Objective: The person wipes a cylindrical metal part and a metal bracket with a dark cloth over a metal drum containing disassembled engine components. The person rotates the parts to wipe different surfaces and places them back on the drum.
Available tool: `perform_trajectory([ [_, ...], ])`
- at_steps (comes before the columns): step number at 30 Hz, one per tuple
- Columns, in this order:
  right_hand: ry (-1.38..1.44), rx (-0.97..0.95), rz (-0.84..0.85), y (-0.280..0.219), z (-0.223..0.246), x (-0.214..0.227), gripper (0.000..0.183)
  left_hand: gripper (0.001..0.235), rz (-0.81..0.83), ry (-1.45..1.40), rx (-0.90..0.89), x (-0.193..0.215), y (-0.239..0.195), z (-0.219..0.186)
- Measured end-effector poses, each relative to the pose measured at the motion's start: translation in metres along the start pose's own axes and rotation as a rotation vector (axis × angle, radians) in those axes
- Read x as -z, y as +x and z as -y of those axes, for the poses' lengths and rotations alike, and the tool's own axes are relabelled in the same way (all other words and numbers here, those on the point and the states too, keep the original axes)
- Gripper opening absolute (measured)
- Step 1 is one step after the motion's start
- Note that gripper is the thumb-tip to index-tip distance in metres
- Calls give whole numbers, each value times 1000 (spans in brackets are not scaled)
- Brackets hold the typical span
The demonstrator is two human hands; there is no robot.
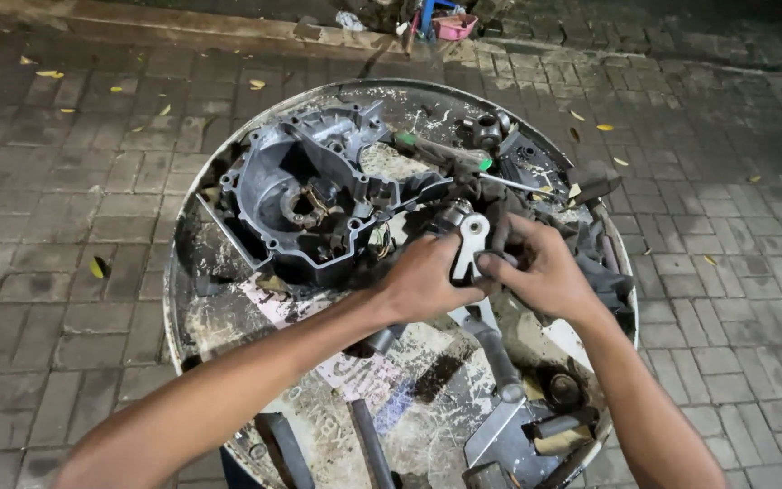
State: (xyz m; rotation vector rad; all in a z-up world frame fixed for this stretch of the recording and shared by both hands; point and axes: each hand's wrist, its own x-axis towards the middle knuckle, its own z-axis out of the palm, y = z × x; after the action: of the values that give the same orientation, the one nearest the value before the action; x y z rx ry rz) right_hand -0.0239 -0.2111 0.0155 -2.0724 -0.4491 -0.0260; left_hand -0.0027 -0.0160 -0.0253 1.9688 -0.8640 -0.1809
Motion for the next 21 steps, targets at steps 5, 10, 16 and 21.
perform_trajectory([
  [5,80,-71,-55,-9,-3,-3,21,38,-2,-59,-62,4,-2,-3],
  [10,43,-2,-57,-4,6,-1,37,40,-2,-70,-56,1,-5,-4],
  [16,-23,-12,-43,-5,5,-2,40,40,-6,-59,-5,3,-6,-19],
  [21,-53,27,-63,-2,6,0,32,38,-40,-127,-3,0,-6,-22],
])
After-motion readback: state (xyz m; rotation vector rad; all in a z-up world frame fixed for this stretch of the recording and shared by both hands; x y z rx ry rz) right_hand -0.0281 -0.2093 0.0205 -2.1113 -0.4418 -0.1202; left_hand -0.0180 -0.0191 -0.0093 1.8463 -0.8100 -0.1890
